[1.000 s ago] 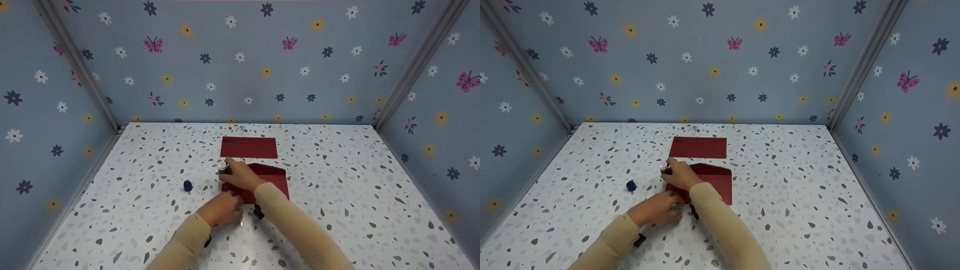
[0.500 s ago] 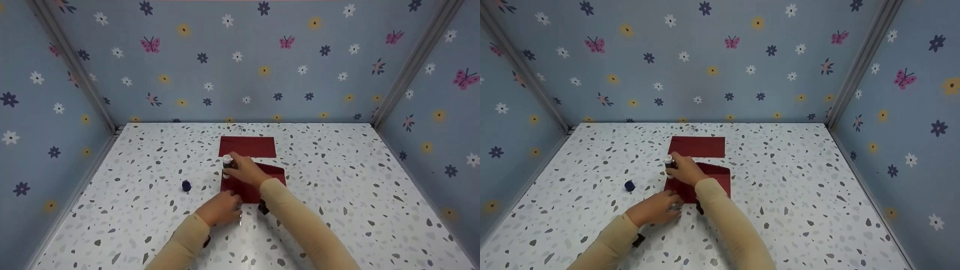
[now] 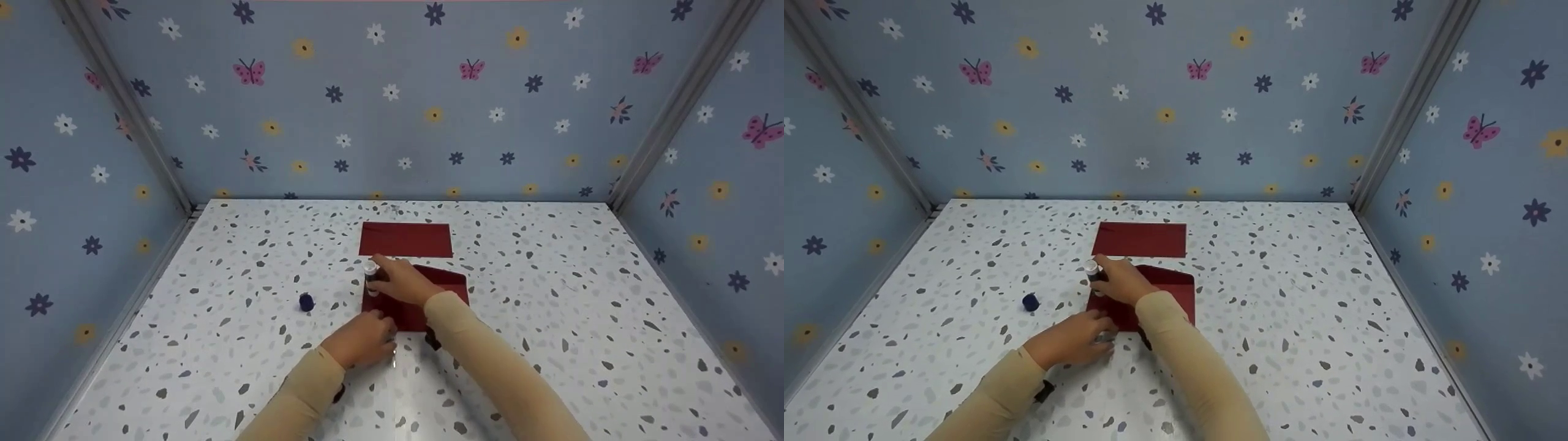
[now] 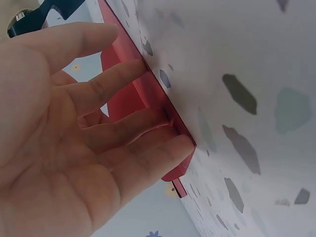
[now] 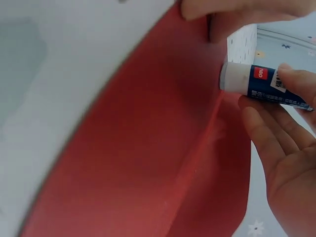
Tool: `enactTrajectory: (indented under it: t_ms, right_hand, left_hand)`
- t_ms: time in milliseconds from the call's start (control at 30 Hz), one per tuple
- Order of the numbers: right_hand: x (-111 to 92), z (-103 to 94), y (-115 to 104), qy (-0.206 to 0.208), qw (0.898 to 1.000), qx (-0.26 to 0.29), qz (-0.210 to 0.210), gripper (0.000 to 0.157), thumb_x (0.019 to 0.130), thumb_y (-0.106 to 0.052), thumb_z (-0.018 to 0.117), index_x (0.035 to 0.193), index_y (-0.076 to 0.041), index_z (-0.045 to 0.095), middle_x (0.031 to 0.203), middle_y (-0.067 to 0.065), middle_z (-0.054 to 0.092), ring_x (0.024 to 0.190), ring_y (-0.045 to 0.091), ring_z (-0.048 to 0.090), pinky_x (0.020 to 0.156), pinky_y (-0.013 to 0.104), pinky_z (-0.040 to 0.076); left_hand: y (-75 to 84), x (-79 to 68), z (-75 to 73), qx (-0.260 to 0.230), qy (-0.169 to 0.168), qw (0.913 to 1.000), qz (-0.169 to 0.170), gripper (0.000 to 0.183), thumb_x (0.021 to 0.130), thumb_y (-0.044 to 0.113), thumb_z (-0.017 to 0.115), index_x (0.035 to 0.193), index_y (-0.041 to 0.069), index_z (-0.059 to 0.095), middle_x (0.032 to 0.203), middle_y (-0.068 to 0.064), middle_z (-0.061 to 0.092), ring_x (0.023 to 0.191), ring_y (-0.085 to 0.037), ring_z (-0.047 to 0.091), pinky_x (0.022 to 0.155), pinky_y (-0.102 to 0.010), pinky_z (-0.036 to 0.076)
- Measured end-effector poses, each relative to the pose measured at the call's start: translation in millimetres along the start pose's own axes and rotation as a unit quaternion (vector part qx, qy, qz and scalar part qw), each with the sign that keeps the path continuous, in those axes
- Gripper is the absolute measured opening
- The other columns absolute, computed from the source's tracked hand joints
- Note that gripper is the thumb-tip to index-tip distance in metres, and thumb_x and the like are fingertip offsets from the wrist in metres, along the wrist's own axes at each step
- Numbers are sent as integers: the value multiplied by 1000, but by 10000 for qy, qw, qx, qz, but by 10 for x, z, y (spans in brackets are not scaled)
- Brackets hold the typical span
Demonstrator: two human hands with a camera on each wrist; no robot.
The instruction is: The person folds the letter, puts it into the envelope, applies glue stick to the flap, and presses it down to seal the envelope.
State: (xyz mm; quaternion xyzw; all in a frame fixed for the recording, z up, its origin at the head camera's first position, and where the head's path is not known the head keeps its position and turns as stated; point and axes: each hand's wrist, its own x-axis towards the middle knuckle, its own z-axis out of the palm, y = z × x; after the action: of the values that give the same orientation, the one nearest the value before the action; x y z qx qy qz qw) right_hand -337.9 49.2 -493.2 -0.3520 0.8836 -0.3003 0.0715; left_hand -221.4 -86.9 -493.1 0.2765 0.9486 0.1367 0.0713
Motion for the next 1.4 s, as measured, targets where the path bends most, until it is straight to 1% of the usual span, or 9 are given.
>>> enactTrajectory:
  t_ms: [100,200,433,667,800,933,1067,1200,1400]
  right_hand:
    - [-20,-43,5,-149,9998,18,90,40,99,-24,66,136,-17,51,116,3,66,104,16,62,94,35,50]
    - [-41,-82,22,-245,9996,88,143,40,99,-23,66,135,-16,51,111,1,66,98,14,62,93,34,50]
    - [-106,-139,109,-366,9992,42,166,32,98,-24,68,126,-19,53,102,-2,66,93,10,63,89,31,52]
    - [-189,-210,171,-410,9987,21,299,32,98,-24,68,126,-21,53,101,-4,65,94,11,62,89,30,51]
    - [-233,-265,208,-367,9991,-46,194,33,98,-23,68,127,-17,53,103,-1,65,94,14,62,89,32,51]
    - [-286,-289,251,-320,9994,-80,58,38,98,-22,68,131,-13,53,109,3,67,101,16,63,95,35,50]
    - [-333,-305,294,-269,9994,-115,-172,40,98,-21,68,133,-9,53,110,5,67,102,18,64,94,36,50]
    - [-374,-324,334,-226,9990,-242,-292,33,98,-22,68,127,-12,55,107,1,68,97,15,64,89,34,52]
    - [-440,-350,362,-175,9995,-213,-168,29,97,-20,69,122,-16,56,104,0,68,97,15,64,88,36,52]
  left_hand:
    - [-4,7,11,-45,21,10000,-7,21,94,20,67,103,2,70,97,-10,64,93,-25,59,84,-41,52]
    - [-8,7,20,-61,34,10000,-21,22,94,21,67,105,2,70,99,-10,63,93,-25,59,85,-41,52]
    - [-6,-14,22,-177,-22,9998,-111,25,95,22,67,110,2,70,107,-12,64,101,-27,60,91,-42,51]
    - [-1,-16,29,-158,-29,9998,-123,25,95,22,67,112,3,69,109,-14,63,102,-29,61,91,-44,52]
    - [-8,-15,26,-131,23,9999,-99,27,95,22,68,112,2,69,111,-17,63,102,-31,61,91,-45,52]
    - [-23,-24,35,-207,41,9997,-104,24,95,22,68,109,3,69,110,-16,63,101,-30,62,90,-44,52]
    - [-22,-21,37,-273,-27,9995,-172,24,95,23,68,109,4,69,114,-17,62,105,-31,61,94,-45,50]
    - [-9,-21,19,-244,-57,9995,-199,23,95,23,67,108,4,68,116,-18,62,107,-33,61,95,-46,50]
    - [-11,-28,8,-263,-109,9993,-249,23,96,23,67,109,4,68,116,-17,63,108,-31,61,95,-45,50]
